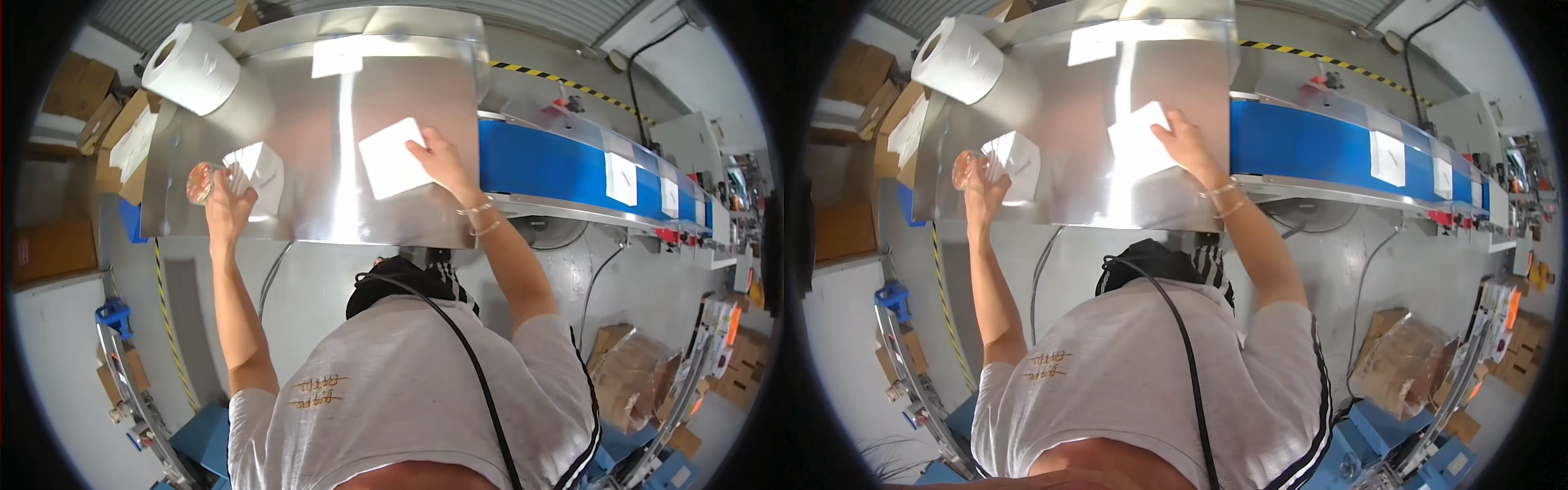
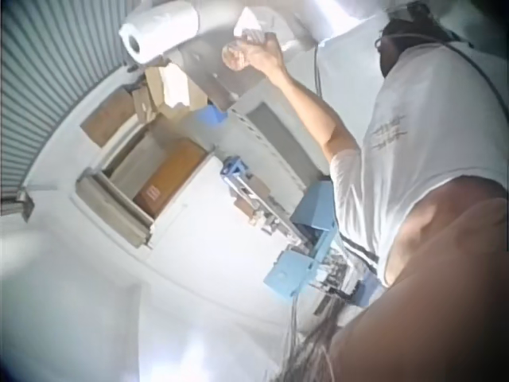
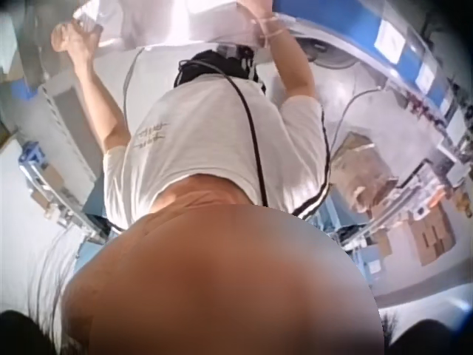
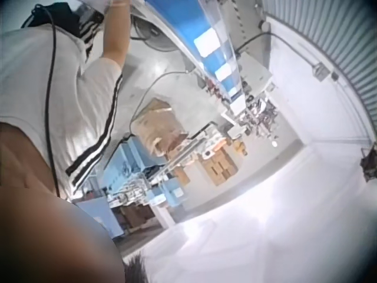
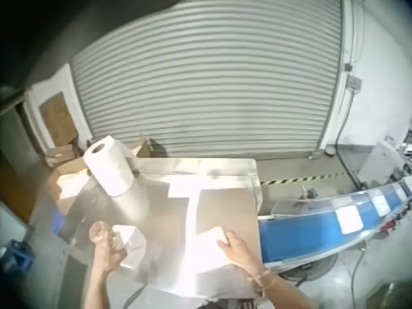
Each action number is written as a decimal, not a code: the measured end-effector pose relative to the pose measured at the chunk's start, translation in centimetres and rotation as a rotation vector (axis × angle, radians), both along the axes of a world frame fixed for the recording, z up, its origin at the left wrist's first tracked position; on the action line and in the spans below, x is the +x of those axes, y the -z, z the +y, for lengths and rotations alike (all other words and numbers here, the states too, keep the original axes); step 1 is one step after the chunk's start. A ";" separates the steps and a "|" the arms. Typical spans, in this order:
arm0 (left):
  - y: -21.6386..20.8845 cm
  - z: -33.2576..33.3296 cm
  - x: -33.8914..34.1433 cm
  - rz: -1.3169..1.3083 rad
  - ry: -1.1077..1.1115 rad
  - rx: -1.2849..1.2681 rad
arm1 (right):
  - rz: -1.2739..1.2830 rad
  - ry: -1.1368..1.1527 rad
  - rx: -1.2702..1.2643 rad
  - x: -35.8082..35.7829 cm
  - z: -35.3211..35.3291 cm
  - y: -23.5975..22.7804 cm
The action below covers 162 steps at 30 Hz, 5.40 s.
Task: Manually arrange stacks of paper products on a conveyor and operate the control panel of an industrial paper machine.
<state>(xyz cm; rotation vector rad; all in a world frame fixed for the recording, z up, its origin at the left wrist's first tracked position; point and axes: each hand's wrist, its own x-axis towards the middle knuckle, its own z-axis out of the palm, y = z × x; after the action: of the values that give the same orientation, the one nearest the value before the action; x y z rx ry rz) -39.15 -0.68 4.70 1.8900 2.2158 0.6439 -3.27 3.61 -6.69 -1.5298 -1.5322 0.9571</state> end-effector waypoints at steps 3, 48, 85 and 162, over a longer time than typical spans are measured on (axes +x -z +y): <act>0.2 -1.1 6.4 -0.147 0.056 0.027 | -0.123 0.147 -0.008 9.3 -1.9 0.1; 1.3 -7.0 22.5 -0.204 0.203 0.103 | 0.509 -0.144 -0.252 16.4 -3.7 -1.7; 1.1 -6.6 22.1 -0.388 0.105 0.164 | 0.471 -0.345 -0.218 12.2 -2.8 -2.2; 2.1 0.3 31.8 -0.834 0.766 -0.507 | 0.642 -0.282 -0.180 18.6 -7.7 -3.7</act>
<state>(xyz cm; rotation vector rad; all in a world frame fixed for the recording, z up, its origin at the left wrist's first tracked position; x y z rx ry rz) -7.34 -0.36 2.60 1.5811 0.9256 0.5078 15.28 -4.09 -3.01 -0.9762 -1.2228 1.5987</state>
